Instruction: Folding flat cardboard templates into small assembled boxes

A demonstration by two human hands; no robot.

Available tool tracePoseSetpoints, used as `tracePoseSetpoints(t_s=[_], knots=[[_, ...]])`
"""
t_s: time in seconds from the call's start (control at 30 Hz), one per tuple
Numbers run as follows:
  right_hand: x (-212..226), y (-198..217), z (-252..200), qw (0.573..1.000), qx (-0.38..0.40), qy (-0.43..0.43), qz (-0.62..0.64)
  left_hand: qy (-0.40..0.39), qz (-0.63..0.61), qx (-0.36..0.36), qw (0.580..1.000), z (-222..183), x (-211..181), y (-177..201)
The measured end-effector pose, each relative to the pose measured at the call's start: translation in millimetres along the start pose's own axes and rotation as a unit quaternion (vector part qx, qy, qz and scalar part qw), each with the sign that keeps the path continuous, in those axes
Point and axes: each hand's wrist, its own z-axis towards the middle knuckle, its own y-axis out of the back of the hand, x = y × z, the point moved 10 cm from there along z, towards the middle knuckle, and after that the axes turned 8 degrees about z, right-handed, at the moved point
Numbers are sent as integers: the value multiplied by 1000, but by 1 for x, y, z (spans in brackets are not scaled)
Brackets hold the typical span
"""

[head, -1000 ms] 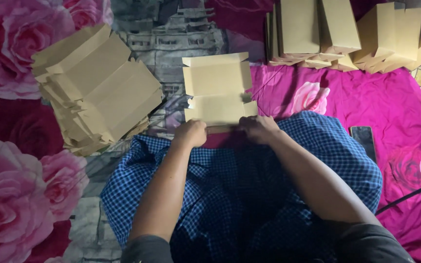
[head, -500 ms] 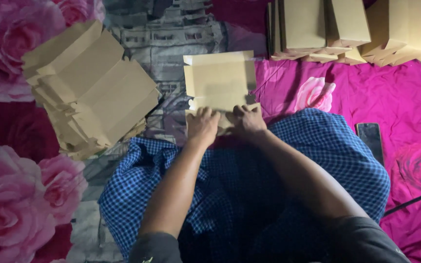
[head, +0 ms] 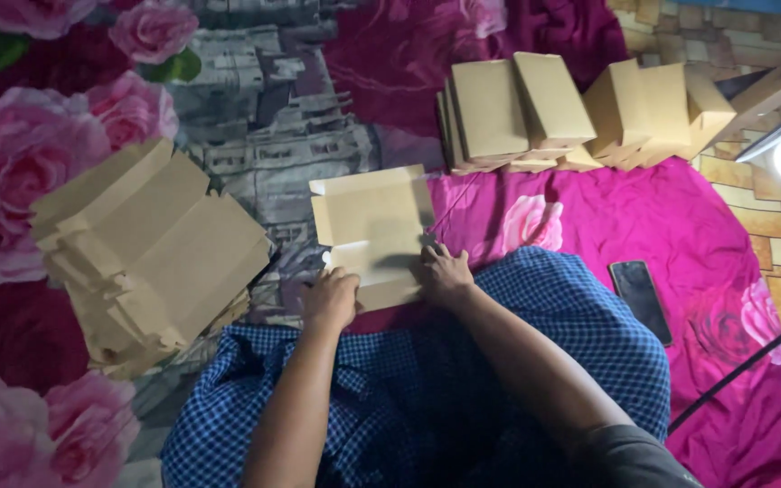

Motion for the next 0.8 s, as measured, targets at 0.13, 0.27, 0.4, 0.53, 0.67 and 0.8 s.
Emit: tracePoseSetpoints(t_s=[0.13,0.27,0.4,0.53,0.67,0.8], knots=[[-1,39,-28,996,-35,-2,-79,17,7,-4,1000,7,13,-13],[-25,17,-19,998,-37,-48,-27,-2,41,4,999,2,12,-12],[-28,9,-18,998,-32,-45,-35,-65,108,-17,992,-8,-7,-13],[-1,82,-55,999,-38,-35,-2,-107,113,-76,985,2,-18,-25],[-43,77,-50,962,49,33,267,-133,144,-74,978,-13,-37,-2],[-71,228,-159,904,11,59,424,-152,181,-66,969,-9,-41,-18]])
